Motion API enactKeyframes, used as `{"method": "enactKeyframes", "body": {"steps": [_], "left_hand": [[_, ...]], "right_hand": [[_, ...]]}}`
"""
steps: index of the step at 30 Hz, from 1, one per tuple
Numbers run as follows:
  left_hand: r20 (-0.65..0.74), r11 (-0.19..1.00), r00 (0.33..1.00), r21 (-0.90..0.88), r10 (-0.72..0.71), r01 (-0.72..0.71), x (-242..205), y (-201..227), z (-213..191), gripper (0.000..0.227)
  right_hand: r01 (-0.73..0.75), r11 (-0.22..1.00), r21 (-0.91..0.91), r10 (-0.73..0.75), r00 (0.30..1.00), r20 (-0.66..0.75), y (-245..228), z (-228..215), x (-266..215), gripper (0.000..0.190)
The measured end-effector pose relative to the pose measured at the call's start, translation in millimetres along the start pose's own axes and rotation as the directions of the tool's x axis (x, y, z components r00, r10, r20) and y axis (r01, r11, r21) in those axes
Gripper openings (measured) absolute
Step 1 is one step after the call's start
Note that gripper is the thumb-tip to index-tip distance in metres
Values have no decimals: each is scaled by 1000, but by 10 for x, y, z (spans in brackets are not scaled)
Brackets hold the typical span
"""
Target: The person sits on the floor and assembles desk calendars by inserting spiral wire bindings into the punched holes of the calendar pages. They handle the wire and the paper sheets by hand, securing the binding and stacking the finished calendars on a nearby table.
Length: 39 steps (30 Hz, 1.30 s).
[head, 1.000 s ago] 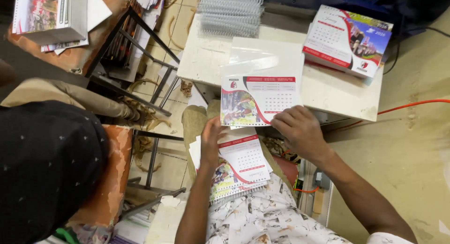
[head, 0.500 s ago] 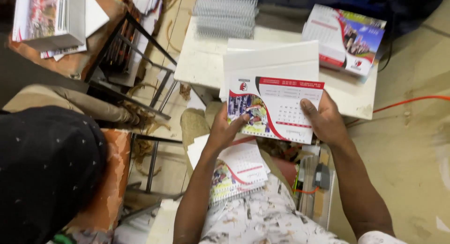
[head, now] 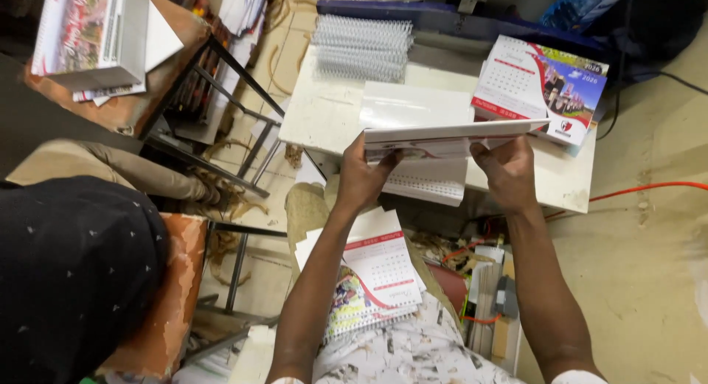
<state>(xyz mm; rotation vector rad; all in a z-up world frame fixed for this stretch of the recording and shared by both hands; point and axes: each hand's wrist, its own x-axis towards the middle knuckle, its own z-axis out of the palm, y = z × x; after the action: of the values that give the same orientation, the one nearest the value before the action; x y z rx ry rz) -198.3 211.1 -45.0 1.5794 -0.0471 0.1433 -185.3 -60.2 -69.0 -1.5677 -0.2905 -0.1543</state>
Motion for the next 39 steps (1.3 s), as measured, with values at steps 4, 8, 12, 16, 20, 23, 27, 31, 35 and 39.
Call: {"method": "enactKeyframes", "body": {"steps": [4,8,12,16,20,23,27,31,35,39], "left_hand": [[49,996,999,93,-8,4,38,-408,-31,34],[84,983,984,114,-157,147,-256,-42,-219,23],[213,865,847,-15,-488,502,-696,262,-184,48],[270,676,661,-46,-700,735,-973,222,12,59],[307,695,689,-110,-656,711,-1007,128,41,68],[324,712,734,-210,-596,670,-1019,169,-23,67],[317,673,652,-57,-688,738,-955,384,-89,80],[337,695,681,-99,-650,712,-992,87,-36,75],[333,655,638,-73,-695,752,-999,53,-42,75],[359,714,695,-100,-623,693,-974,33,-62,70]], "right_hand": [[-66,985,-156,65,998,-12,1138,-559,-196,45],[-59,980,-192,68,997,40,430,-329,-3,39],[162,946,-280,-152,987,57,-921,171,516,39],[489,682,-543,-268,859,437,-1083,693,1201,21],[399,677,-619,173,730,661,-334,1571,1883,31],[398,378,-836,466,698,543,369,1998,2159,52],[548,8,-837,127,829,544,883,2075,2314,39],[604,-175,-778,-13,788,615,1147,1927,2425,43],[627,-148,-765,72,778,624,1102,2008,2349,21],[557,-136,-820,-76,819,569,1217,1904,2479,34]]}}
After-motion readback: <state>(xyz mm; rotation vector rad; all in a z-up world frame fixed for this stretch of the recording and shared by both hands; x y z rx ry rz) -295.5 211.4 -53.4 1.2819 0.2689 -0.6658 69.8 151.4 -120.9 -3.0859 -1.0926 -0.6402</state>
